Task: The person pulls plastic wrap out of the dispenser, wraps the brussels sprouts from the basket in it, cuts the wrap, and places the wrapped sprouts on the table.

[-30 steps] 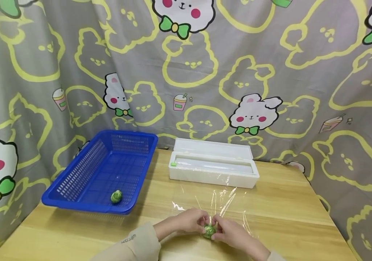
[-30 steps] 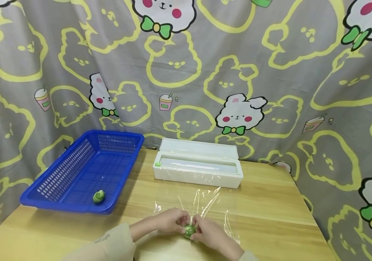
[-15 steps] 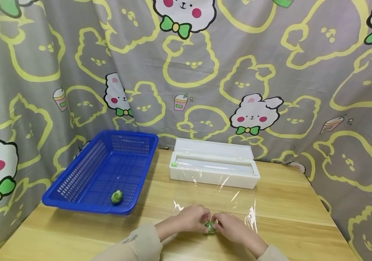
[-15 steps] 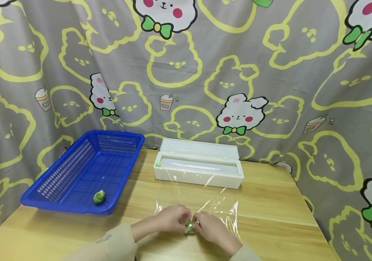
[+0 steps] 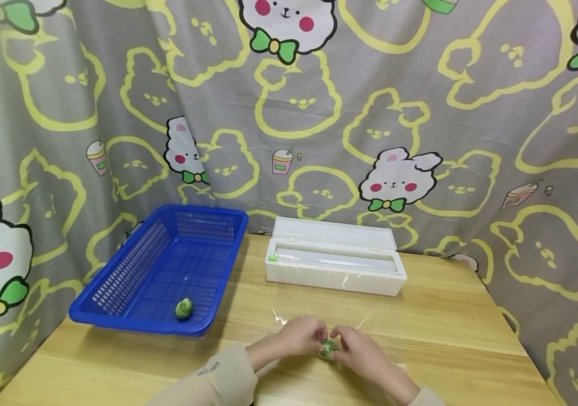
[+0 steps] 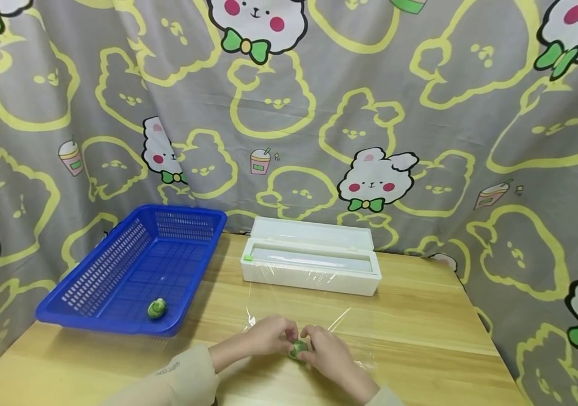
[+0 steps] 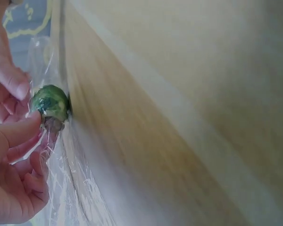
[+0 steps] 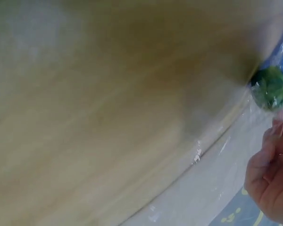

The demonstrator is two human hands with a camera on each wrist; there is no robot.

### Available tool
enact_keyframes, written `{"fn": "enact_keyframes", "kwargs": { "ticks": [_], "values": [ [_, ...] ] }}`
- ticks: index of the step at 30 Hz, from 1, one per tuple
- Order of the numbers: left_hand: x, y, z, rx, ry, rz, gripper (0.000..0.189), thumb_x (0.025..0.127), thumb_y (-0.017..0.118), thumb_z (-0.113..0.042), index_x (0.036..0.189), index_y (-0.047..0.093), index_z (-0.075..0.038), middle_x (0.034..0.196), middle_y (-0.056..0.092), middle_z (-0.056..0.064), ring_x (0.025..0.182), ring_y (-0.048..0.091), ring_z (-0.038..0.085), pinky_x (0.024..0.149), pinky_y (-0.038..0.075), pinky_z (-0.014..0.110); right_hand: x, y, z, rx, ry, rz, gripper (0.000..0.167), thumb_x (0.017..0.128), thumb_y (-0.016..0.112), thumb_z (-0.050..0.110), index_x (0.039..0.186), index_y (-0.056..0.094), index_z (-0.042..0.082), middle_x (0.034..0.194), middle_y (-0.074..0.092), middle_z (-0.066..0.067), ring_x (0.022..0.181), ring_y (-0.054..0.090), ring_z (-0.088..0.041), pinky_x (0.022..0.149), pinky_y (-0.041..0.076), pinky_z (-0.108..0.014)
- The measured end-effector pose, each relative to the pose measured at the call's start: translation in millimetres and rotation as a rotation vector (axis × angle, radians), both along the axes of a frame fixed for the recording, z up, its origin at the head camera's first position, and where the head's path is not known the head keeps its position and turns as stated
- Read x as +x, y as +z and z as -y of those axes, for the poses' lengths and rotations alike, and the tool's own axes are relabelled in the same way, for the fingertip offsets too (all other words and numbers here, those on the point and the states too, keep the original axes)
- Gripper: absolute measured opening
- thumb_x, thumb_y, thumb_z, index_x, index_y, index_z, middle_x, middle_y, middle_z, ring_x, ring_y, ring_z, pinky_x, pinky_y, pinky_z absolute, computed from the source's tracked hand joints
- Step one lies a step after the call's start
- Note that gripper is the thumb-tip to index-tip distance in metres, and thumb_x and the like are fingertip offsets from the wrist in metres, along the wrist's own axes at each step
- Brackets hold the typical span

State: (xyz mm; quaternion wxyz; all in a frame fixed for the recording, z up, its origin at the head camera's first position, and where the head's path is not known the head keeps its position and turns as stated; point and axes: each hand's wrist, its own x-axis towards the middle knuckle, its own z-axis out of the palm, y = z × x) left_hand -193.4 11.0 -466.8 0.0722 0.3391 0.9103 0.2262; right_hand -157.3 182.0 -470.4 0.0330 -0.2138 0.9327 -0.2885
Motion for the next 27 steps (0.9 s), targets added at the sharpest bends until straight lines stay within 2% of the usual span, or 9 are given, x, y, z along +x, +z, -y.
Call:
{"fn": "enact_keyframes", "kwargs": {
  "ticks": [5,8,12,16,20,24,27],
  "values": [
    [-2.1,0.8,1.0,-0.006,0.004,0.005,0.01,0.073,0.073,-0.012,0.082,0.067,-0.012,0.079,0.064,-0.006,0.072,0.055,0.002,0.066,0.043,0.016,-0.1,-4.1,1.4,-0.003,-0.008,-0.009,0.026,0.072,0.073,0.014,0.091,0.056,0.009,0.07,0.044,0.006,0.057,0.037,-0.003,0.047,0.033,-0.019],
    [-2.6,-0.2,0.7,-0.009,0.023,-0.021,0.011,0.075,0.072,-0.017,0.085,0.07,-0.013,0.083,0.062,-0.006,0.075,0.05,0.004,0.064,0.041,0.017,-1.1,-4.7,1.6,0.013,-0.019,-0.016,0.024,0.073,0.071,0.013,0.091,0.055,0.008,0.069,0.045,0.006,0.057,0.038,-0.003,0.047,0.034,-0.019],
    [-2.3,-1.4,-0.6,-0.009,0.07,-0.037,0.022,0.073,0.074,-0.029,0.091,0.069,-0.016,0.088,0.055,-0.005,0.079,0.043,0.007,0.06,0.037,0.018,-3.2,-4.1,1.3,0.033,-0.031,-0.023,0.021,0.077,0.067,0.012,0.094,0.057,0.005,0.07,0.047,0.006,0.058,0.04,-0.005,0.048,0.036,-0.02],
    [-0.9,-1.8,-2.0,-0.047,0.075,-0.046,0.035,0.067,0.078,-0.033,0.095,0.064,-0.017,0.085,0.051,-0.005,0.078,0.04,0.008,0.059,0.035,0.018,-5.0,-3.9,1.1,0.05,-0.033,-0.011,0.016,0.081,0.063,0.009,0.095,0.058,0.005,0.076,0.053,0.003,0.063,0.047,-0.008,0.053,0.04,-0.023],
    [-0.7,-3.6,-4.1,-0.082,0.067,-0.08,0.031,0.067,0.078,-0.027,0.093,0.062,-0.018,0.079,0.048,-0.006,0.074,0.04,0.007,0.059,0.035,0.018,-5.9,-4.0,1.3,0.081,-0.034,-0.003,0.013,0.083,0.06,0.008,0.096,0.058,0.004,0.083,0.057,-0.001,0.069,0.052,-0.012,0.058,0.045,-0.028],
    [-3.4,-6.0,-6.1,-0.087,0.087,-0.1,0.026,0.069,0.077,-0.023,0.089,0.062,-0.017,0.078,0.048,-0.006,0.074,0.041,0.008,0.058,0.036,0.018,-7.6,0.2,0.7,0.101,-0.043,-0.01,0.022,0.082,0.062,0.009,0.102,0.059,0.0,0.088,0.06,-0.006,0.072,0.055,-0.017,0.061,0.048,-0.034],
    [-5.8,-7.1,-5.6,-0.088,0.094,-0.103,0.024,0.071,0.076,-0.023,0.09,0.063,-0.017,0.079,0.049,-0.005,0.075,0.043,0.008,0.058,0.037,0.019,-9.3,3.9,-0.7,0.104,-0.05,-0.016,0.033,0.079,0.065,0.011,0.109,0.056,-0.001,0.086,0.059,-0.006,0.066,0.052,-0.014,0.056,0.045,-0.031]
  ]
}}
